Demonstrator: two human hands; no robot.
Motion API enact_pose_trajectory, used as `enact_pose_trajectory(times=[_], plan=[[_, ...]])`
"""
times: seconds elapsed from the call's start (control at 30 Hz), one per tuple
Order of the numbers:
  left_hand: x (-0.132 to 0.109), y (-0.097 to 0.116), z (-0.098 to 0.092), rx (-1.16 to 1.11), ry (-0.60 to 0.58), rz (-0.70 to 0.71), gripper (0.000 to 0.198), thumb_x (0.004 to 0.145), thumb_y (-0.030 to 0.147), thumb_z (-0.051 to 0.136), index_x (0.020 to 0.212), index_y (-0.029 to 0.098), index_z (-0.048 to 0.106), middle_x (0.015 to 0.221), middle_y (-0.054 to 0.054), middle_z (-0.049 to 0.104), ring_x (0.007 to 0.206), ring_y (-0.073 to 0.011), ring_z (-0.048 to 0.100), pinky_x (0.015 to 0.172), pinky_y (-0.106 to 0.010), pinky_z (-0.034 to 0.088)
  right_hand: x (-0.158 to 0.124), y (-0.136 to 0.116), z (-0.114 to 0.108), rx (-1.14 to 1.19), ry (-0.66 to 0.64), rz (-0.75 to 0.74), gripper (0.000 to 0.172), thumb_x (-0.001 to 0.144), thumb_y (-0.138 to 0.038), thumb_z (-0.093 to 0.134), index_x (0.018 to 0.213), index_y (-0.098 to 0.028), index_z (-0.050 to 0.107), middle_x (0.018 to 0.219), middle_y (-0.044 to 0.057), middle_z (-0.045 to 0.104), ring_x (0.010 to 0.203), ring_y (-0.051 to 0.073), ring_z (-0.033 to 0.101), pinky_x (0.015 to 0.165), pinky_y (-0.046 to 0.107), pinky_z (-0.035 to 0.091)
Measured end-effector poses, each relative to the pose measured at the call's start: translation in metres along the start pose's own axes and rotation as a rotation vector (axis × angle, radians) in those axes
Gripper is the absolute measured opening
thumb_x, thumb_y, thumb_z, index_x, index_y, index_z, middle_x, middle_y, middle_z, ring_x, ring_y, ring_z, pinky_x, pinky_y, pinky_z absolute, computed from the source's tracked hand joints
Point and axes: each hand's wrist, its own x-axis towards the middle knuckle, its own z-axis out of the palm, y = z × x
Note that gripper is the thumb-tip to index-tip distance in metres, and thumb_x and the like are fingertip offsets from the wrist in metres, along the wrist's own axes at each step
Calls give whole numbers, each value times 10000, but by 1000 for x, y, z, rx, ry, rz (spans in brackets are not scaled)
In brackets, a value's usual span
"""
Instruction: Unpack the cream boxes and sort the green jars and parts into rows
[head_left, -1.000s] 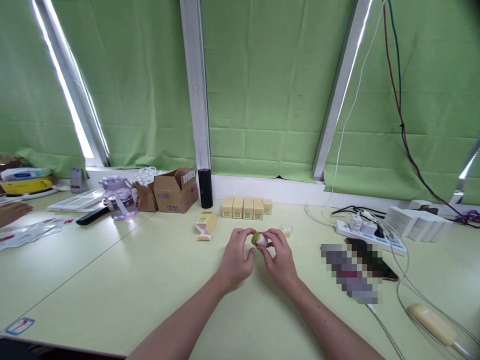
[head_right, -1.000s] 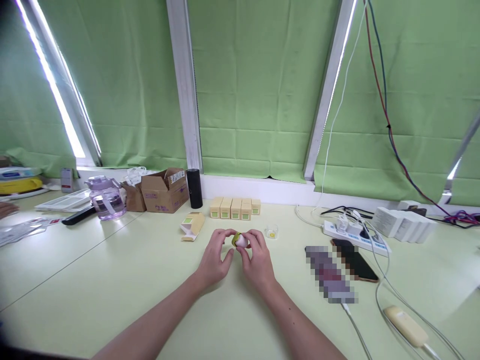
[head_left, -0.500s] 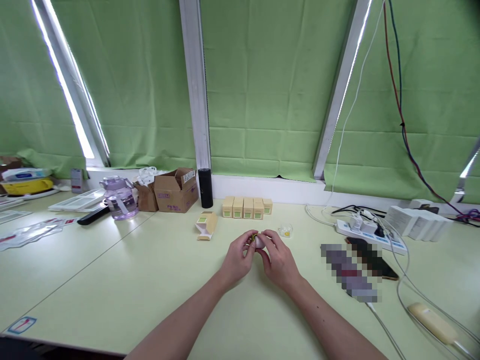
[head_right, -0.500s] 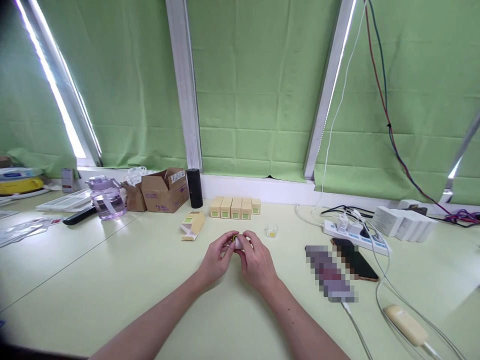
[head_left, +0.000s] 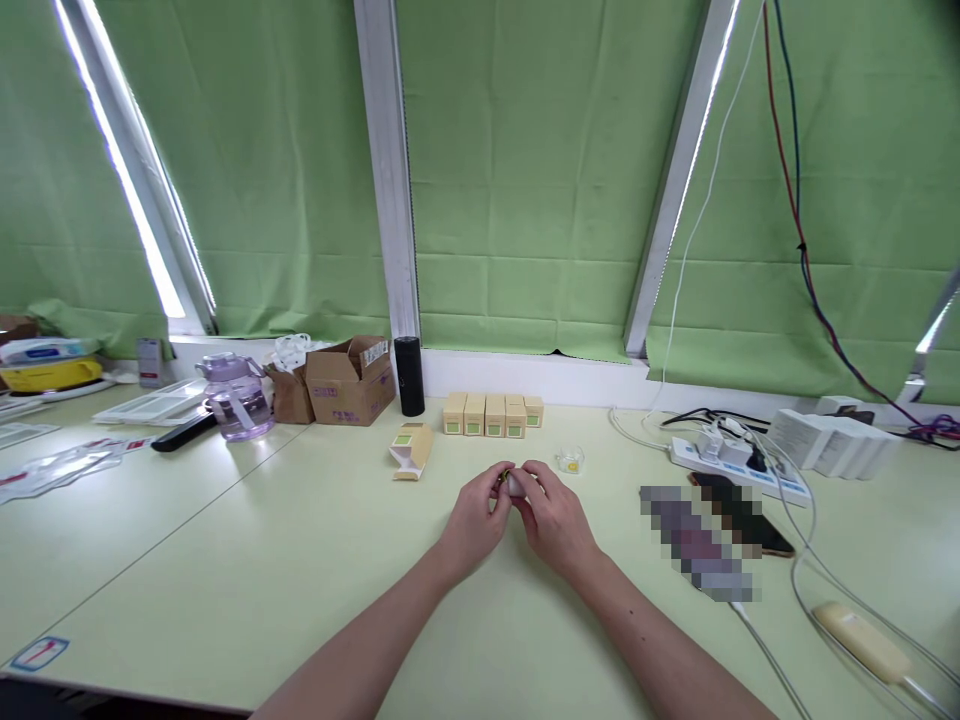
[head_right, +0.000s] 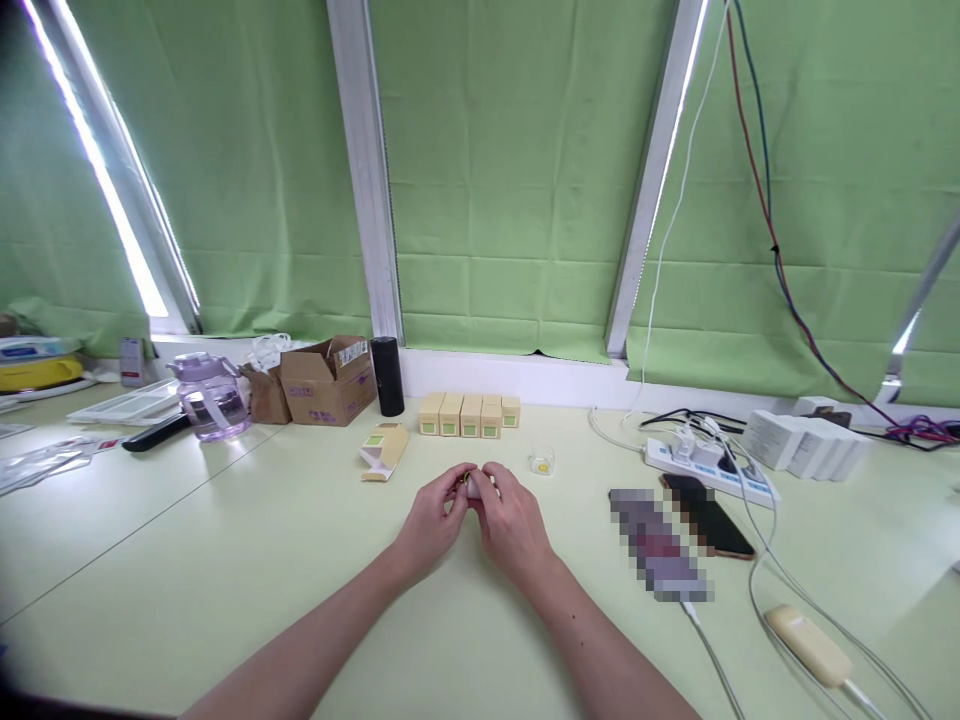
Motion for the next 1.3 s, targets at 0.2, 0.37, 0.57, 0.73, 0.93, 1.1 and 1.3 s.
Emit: enact_pose_trajectory(times=[0.2, 0.37, 0.57, 0.73, 0.93, 1.1, 1.3], plan=[[4, 5, -1, 22, -12, -42, 308, 989, 234, 407, 1204, 244, 628, 1011, -40, 748, 818, -183, 706, 789, -340, 588, 3, -1, 7, 37, 13, -9, 480, 960, -70, 418, 1409, -223, 492, 1184, 148, 633, 1059, 279, 631, 745, 386, 590], [6, 9, -2, -18, -12, -74, 313, 969, 203, 393, 1157, 241, 640, 918, -23, 753, 779, -182, 714, 753, -320, 575, 3, -2, 10, 10, 3, 13, 497, 931, -56, 416, 1397, -211, 496, 1191, 157, 617, 1048, 281, 619, 657, 353, 574], [6, 11, 1, -19, 12, -105, 309, 960, 191, 400, 1135, 228, 651, 910, -26, 757, 759, -182, 709, 743, -320, 567, 4, -4, 10, -4, 10, 23, 483, 913, -47, 407, 1357, -203, 514, 1167, 151, 611, 1001, 264, 627, 593, 318, 553], [7, 8, -4, -17, 4, -76, 281, 1003, 290, 429, 1153, 244, 662, 979, -37, 758, 803, -191, 702, 778, -339, 572, 3, -3, 9, 85, 8, 81, 387, 1001, -134, 390, 1357, -217, 516, 1194, 146, 600, 952, 239, 658, 635, 331, 585], [7, -1, -17, 23, -50, 79, 314, 940, 315, 598, 1241, 261, 667, 1203, -97, 694, 1132, -262, 637, 1052, -475, 497, -3, 5, 4, 232, 26, 148, 325, 1019, -222, 465, 1331, -249, 552, 1230, 132, 598, 1073, 254, 655, 831, 397, 610], [7, -4, -15, -85, -73, 45, 386, 872, 287, 704, 1253, 260, 648, 1259, -94, 658, 1202, -261, 613, 1077, -461, 487, -1, 5, 1, 394, 53, 209, 273, 1007, -241, 497, 1263, -247, 590, 1188, 117, 614, 1101, 254, 630, 918, 419, 575], [9, -1, -10, -97, -38, -72, 325, 869, 344, 726, 1170, 238, 672, 1190, -78, 699, 1075, -237, 640, 988, -428, 514, 4, -1, 3, 526, 99, 328, 182, 1008, -284, 498, 1144, -238, 610, 1107, 89, 640, 1022, 233, 634, 884, 397, 562]])
